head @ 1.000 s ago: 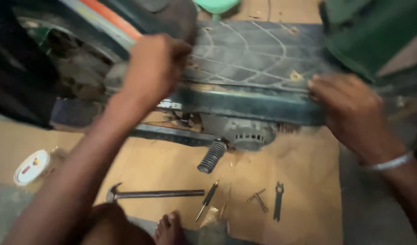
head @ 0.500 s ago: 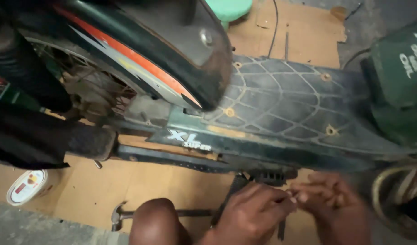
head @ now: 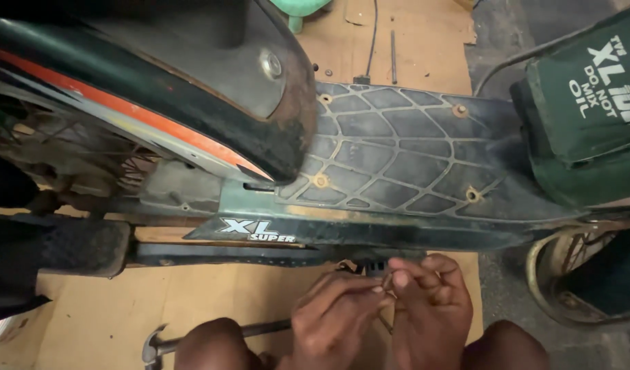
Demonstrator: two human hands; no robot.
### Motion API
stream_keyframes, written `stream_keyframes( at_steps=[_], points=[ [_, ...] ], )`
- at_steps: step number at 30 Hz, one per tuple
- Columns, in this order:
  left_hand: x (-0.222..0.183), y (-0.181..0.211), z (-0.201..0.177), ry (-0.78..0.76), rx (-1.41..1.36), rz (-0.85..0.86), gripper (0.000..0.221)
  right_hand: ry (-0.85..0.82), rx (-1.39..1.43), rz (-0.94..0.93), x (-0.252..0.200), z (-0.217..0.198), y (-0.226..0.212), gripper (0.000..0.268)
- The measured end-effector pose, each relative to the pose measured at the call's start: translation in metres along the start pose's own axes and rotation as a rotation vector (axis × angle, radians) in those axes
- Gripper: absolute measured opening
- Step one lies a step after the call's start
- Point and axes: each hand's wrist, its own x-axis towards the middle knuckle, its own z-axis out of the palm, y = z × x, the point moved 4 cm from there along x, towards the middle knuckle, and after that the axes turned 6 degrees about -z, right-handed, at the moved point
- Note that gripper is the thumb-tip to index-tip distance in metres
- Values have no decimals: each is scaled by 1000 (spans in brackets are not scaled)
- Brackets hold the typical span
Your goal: Repairing the body panels and screws of a moped using various hand tools.
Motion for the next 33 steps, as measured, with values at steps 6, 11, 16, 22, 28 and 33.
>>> stream_keyframes(
  at_steps=[6, 11, 16, 22, 28, 33],
  points=[
    [1, 0, -9, 24, 22, -5, 22, -144, 35, -139, -5, 13, -4, 36],
    [-2, -1, -18, 60, 25, -106, 23, -243, -37, -193, -6, 28, -12, 42],
    [-4, -12, -21, 94, -128, -299, 25, -163, -331, -243, 11, 46, -36, 44],
    [-1, -15, -24, 127, -164, -303, 25, -210, -535, -486, 43, 67, -64, 37],
    [1, -14, -21, 150, -179, -262, 25, -237, -693, -628, 74, 73, -75, 32],
    [-20, -54, -8, 240, -368, -644, 24, -593, -1180, -964, 38, 108, -94, 19]
  ],
)
